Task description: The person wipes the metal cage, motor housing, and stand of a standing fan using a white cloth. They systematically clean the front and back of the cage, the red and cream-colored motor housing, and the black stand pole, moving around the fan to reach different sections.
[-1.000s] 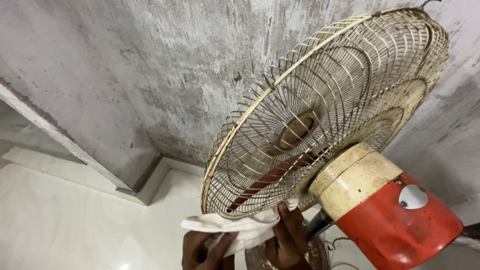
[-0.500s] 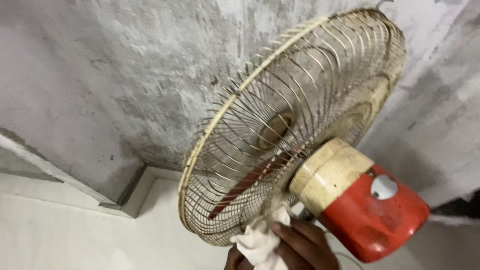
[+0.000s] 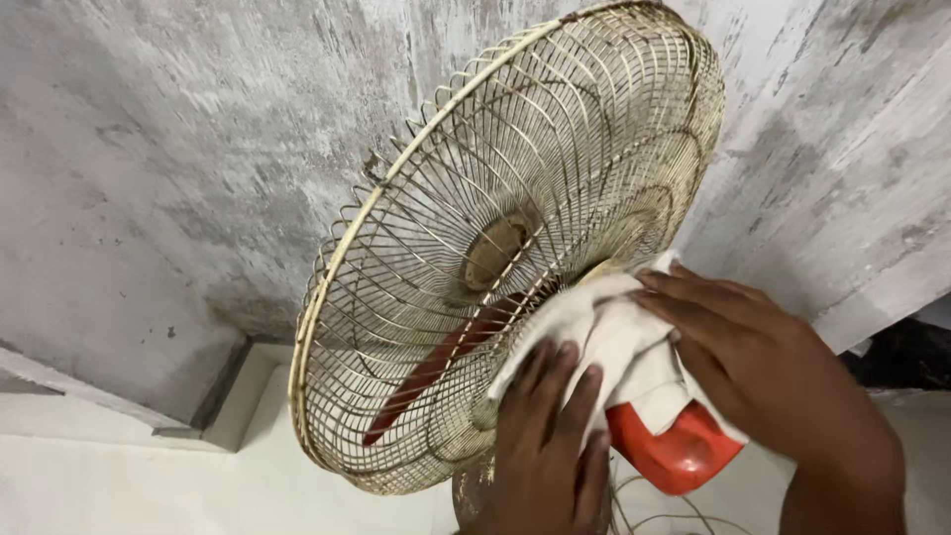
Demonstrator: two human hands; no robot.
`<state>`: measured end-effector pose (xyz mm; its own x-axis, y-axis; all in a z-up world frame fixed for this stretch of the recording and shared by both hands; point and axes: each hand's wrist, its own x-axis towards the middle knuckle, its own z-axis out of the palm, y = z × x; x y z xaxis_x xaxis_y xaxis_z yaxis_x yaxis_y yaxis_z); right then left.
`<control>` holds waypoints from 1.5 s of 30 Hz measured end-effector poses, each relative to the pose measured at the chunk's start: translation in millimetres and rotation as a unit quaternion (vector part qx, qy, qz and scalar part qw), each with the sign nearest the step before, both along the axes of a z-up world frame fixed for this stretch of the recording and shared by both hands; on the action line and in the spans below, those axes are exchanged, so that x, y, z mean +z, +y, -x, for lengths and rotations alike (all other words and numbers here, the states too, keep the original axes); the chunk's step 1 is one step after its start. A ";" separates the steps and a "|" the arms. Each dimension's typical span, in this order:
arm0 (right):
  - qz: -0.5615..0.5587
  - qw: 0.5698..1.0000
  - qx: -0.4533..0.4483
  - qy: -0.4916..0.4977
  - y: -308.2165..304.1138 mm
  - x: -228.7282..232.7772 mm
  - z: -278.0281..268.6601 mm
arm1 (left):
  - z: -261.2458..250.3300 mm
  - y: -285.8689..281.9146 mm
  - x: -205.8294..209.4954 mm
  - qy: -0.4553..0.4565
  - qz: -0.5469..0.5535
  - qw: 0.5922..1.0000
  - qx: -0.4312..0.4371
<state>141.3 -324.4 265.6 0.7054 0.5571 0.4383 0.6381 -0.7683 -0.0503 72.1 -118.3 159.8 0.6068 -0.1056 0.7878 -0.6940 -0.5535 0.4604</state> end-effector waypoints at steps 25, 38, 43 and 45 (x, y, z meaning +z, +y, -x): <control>-0.016 0.973 0.148 0.175 -32.6 -1.0 -44.4 | -4.1 -18.0 14.9 0.023 0.030 0.999 0.036; -0.223 0.910 0.189 0.293 -49.7 -37.5 -82.0 | -35.6 -23.8 31.7 -0.010 -0.022 0.999 -0.026; -0.196 0.938 0.056 0.281 -50.7 -27.6 -77.7 | -38.1 -20.4 26.8 -0.030 0.003 0.999 -0.044; -0.174 0.944 0.021 0.278 -48.3 -22.6 -76.8 | -33.5 -15.7 25.6 -0.031 0.034 0.997 -0.057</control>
<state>218.2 -372.7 243.0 0.8610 0.4796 0.1694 0.4683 -0.6178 -0.6317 105.6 -134.0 185.4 0.5441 -0.1169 0.8309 -0.7790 -0.4382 0.4484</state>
